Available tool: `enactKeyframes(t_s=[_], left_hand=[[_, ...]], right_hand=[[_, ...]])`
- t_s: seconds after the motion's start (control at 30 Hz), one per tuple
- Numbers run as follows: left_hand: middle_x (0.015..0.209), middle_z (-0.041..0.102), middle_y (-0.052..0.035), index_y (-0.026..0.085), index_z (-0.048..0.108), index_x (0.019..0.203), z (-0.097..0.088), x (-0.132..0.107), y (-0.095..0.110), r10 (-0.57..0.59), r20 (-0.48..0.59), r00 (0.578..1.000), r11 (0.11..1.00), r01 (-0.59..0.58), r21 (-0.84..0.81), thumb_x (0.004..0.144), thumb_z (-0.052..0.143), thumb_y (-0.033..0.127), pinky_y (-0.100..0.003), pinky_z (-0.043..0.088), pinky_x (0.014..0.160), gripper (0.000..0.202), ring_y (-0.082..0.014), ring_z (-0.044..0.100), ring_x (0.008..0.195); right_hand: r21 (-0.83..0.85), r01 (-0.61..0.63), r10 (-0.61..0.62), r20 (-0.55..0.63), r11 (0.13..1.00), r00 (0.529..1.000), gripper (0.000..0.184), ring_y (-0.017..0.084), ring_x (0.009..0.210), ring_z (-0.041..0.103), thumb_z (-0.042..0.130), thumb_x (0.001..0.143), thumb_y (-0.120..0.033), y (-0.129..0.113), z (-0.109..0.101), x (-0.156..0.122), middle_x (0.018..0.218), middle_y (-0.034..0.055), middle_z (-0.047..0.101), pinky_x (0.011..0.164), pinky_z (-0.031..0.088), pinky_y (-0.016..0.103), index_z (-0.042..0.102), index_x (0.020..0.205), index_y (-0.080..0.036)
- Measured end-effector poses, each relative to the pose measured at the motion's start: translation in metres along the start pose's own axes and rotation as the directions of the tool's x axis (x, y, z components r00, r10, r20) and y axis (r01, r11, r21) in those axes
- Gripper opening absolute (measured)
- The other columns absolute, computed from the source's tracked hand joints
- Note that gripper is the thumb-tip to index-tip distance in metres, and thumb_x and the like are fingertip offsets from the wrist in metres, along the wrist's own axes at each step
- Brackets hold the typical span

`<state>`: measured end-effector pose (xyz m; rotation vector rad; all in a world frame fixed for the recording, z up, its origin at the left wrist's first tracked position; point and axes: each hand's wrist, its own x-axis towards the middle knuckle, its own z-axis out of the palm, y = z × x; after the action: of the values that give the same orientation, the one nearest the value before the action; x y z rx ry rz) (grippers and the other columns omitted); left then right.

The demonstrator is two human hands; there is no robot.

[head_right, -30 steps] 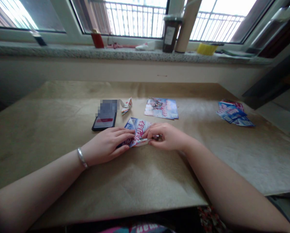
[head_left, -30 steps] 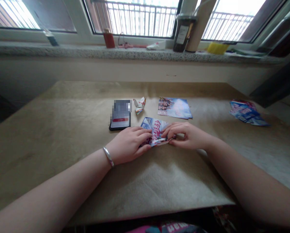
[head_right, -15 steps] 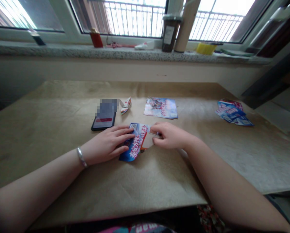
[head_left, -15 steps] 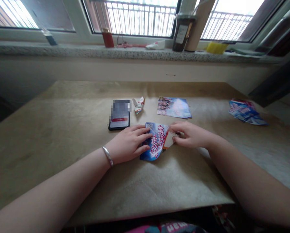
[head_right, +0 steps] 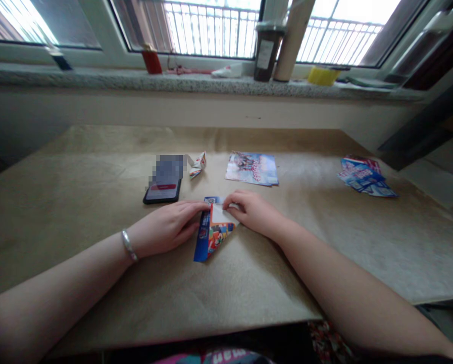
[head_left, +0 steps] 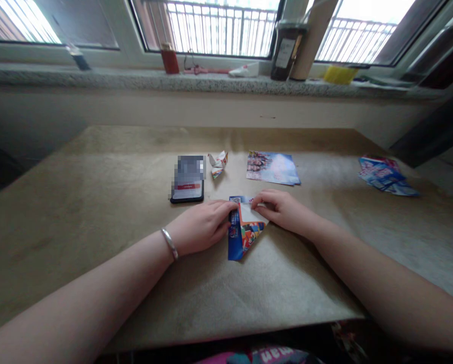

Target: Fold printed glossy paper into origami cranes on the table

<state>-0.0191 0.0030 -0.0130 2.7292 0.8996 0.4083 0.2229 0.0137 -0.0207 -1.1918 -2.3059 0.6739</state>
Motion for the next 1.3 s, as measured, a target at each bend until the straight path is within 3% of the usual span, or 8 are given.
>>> enactKeyframes(t_s=[0.13,0.27,0.37,0.7,1.0,1.2,1.3], left_hand=[[0.119,0.057,-0.0125,0.015,0.035,0.137,-0.001,0.001,0.0,0.003,0.014,1.0,1.0,-0.003,0.01,0.091,0.04,0.02,-0.036,0.049,0.089,0.047,-0.021,0.058,0.103],[0.117,0.056,-0.01,0.018,0.054,0.122,-0.001,0.002,0.001,0.055,0.028,0.998,0.998,-0.056,0.043,0.094,0.036,0.022,-0.034,0.049,0.089,0.033,-0.0191,0.057,0.1],[0.115,0.057,-0.0097,0.017,0.059,0.113,-0.001,0.003,0.001,0.076,0.016,0.997,0.995,-0.077,0.057,0.093,0.037,0.022,-0.034,0.049,0.09,0.03,-0.0189,0.057,0.1],[0.118,0.058,-0.0083,0.017,0.059,0.113,-0.001,0.003,0.0,0.052,0.012,0.999,0.995,-0.052,0.079,0.092,0.039,0.021,-0.034,0.051,0.089,0.029,-0.0191,0.06,0.1],[0.101,0.064,-0.0097,0.014,0.061,0.1,-0.003,0.006,0.004,0.021,0.01,1.0,0.995,-0.021,0.098,0.091,0.038,0.019,-0.034,0.052,0.081,0.026,-0.0202,0.063,0.091],[0.104,0.065,-0.01,0.013,0.054,0.117,-0.003,0.005,0.005,-0.031,-0.02,0.999,0.996,0.032,0.089,0.092,0.039,0.024,-0.032,0.053,0.078,0.031,-0.0197,0.064,0.089],[0.108,0.063,-0.0094,0.014,0.058,0.115,-0.002,0.005,0.004,0.008,-0.01,1.0,0.995,-0.007,0.095,0.093,0.039,0.023,-0.032,0.052,0.08,0.03,-0.0192,0.063,0.091]], right_hand=[[-0.089,0.132,-0.132,0.005,0.987,0.991,0.02,0.015,0.082,0.058,0.05,0.087,-0.02,0.002,-0.001,0.001,0.087,0.0061,0.065,0.075,0.046,0.029,0.07,0.088,-0.019],[-0.15,0.192,-0.194,0.003,0.97,0.981,0.022,0.017,0.087,0.059,0.051,0.088,-0.024,0.002,-0.003,0.0,0.092,0.0072,0.067,0.08,0.047,0.031,0.072,0.093,-0.02],[-0.203,0.217,-0.218,0.018,0.955,0.976,0.023,0.017,0.089,0.059,0.052,0.087,-0.026,0.001,-0.004,-0.002,0.096,0.0075,0.067,0.083,0.047,0.032,0.072,0.099,-0.02],[-0.355,0.25,-0.236,0.082,0.901,0.968,0.026,0.022,0.102,0.058,0.056,0.084,-0.031,-0.008,-0.009,-0.005,0.115,0.0063,0.066,0.091,0.047,0.041,0.071,0.103,-0.023],[-0.391,0.258,-0.225,0.129,0.883,0.966,0.038,0.024,0.119,0.052,0.043,0.092,-0.037,-0.007,-0.006,-0.005,0.127,0.0065,0.06,0.1,0.043,0.042,0.064,0.119,-0.019],[-0.419,0.258,-0.221,0.136,0.871,0.966,0.041,0.023,0.123,0.048,0.038,0.095,-0.037,-0.004,-0.002,-0.004,0.131,0.0061,0.056,0.104,0.04,0.042,0.059,0.124,-0.019],[-0.408,0.266,-0.227,0.143,0.873,0.963,0.041,0.024,0.126,0.046,0.038,0.095,-0.036,-0.002,0.0,-0.002,0.135,0.0076,0.053,0.106,0.038,0.043,0.057,0.127,-0.018]])
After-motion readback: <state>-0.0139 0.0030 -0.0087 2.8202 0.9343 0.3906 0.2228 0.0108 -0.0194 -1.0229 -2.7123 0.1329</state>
